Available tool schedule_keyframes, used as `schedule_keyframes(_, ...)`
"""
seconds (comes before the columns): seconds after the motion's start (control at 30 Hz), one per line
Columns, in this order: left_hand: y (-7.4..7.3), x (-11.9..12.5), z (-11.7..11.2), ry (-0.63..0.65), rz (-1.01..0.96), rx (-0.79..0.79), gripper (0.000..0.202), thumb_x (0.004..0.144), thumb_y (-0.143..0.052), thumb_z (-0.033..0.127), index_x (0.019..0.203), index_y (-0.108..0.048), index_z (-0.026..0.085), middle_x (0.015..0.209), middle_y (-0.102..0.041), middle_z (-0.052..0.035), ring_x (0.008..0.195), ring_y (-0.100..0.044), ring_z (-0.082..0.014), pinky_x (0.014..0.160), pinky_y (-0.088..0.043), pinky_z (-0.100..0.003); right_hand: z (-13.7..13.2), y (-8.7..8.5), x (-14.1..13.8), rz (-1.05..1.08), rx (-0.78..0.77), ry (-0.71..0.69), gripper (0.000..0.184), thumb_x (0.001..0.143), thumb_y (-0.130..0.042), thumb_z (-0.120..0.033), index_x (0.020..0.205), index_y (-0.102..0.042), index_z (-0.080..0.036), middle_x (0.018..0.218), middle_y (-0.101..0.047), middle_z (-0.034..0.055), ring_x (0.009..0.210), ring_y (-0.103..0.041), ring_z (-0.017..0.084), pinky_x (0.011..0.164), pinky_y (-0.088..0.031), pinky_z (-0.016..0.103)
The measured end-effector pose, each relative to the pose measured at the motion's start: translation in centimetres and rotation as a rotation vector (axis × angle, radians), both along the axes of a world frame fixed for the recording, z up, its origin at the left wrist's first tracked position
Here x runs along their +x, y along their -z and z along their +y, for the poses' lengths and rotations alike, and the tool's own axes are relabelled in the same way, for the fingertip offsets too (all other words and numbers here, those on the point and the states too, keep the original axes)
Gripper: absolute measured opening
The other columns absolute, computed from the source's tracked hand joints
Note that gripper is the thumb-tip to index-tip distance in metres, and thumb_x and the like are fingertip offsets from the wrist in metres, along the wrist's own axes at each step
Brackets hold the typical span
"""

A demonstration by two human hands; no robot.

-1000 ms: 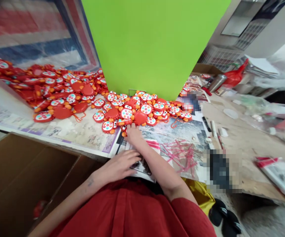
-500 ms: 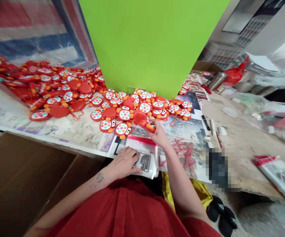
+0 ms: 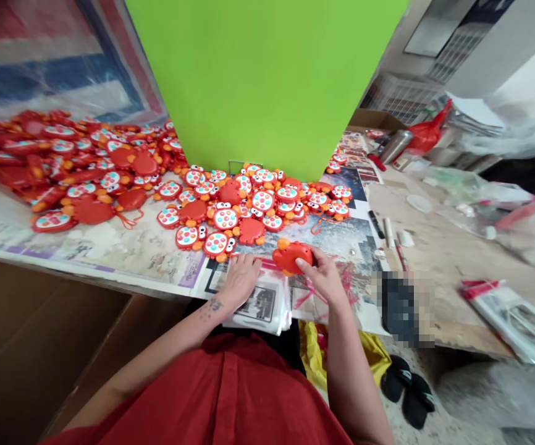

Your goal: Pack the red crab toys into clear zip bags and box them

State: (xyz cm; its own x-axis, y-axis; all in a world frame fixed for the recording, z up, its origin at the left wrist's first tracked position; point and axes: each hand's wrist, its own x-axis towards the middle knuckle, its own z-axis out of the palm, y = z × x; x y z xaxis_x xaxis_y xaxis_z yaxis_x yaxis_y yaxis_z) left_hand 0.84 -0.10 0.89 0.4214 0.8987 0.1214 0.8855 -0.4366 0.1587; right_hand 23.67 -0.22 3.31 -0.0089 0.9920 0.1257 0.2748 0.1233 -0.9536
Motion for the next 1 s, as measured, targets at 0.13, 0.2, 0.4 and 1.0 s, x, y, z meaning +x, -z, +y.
schedule_keyframes(0.13, 0.8, -0.3, -0.1, 0.028, -0.055, 0.057, 0.02, 0.095, -0.053, 0.032, 0.101, -0.059, 0.014, 0.104, -0.06, -0.0109, 0.098, -0.053, -0.0268, 0.083, -0.042, -0.04, -0.2, 0.0, 0.5, 0.087, -0.013, 0.035, 0.035, 0.082, -0.069, -0.046, 0.108, -0.066, -0.023, 0.101, -0.07, 0.0039, 0.089, -0.063, 0.021, 0.081, -0.052, 0.032)
schedule_keyframes(0.2, 1.0, -0.3, -0.1, 0.031, -0.063, 0.064, 0.025, 0.091, -0.058, 0.038, 0.102, -0.058, 0.016, 0.102, -0.06, -0.0101, 0.098, -0.052, -0.0267, 0.082, -0.041, -0.04, -0.2, 0.1, 0.6, 0.121, -0.015, 0.065, 0.035, 0.081, -0.07, -0.047, 0.108, -0.066, -0.024, 0.103, -0.07, 0.0039, 0.091, -0.064, 0.021, 0.084, -0.052, 0.033)
schedule_keyframes(0.4, 1.2, -0.2, 0.0, 0.03, -0.071, 0.055, 0.019, 0.093, -0.055, 0.036, 0.094, -0.059, 0.017, 0.099, -0.061, -0.0087, 0.098, -0.053, -0.0271, 0.083, -0.04, -0.041, -0.7, 0.0, 1.8, 0.177, -0.044, 0.071, 0.036, 0.079, -0.073, -0.046, 0.106, -0.067, -0.024, 0.102, -0.071, 0.0037, 0.091, -0.064, 0.021, 0.084, -0.053, 0.033)
schedule_keyframes(1.0, 1.7, -1.2, -0.6, 0.185, -0.249, 0.084, 0.018, 0.098, -0.046, 0.028, 0.1, -0.061, 0.019, 0.095, -0.062, -0.0052, 0.097, -0.051, -0.0221, 0.093, -0.037, -0.039, 3.8, 1.6, -4.6, -0.083, -0.063, -0.154, 0.048, 0.09, -0.049, -0.059, 0.107, -0.071, -0.021, 0.099, -0.074, 0.0042, 0.096, -0.066, 0.024, 0.09, -0.052, 0.039)
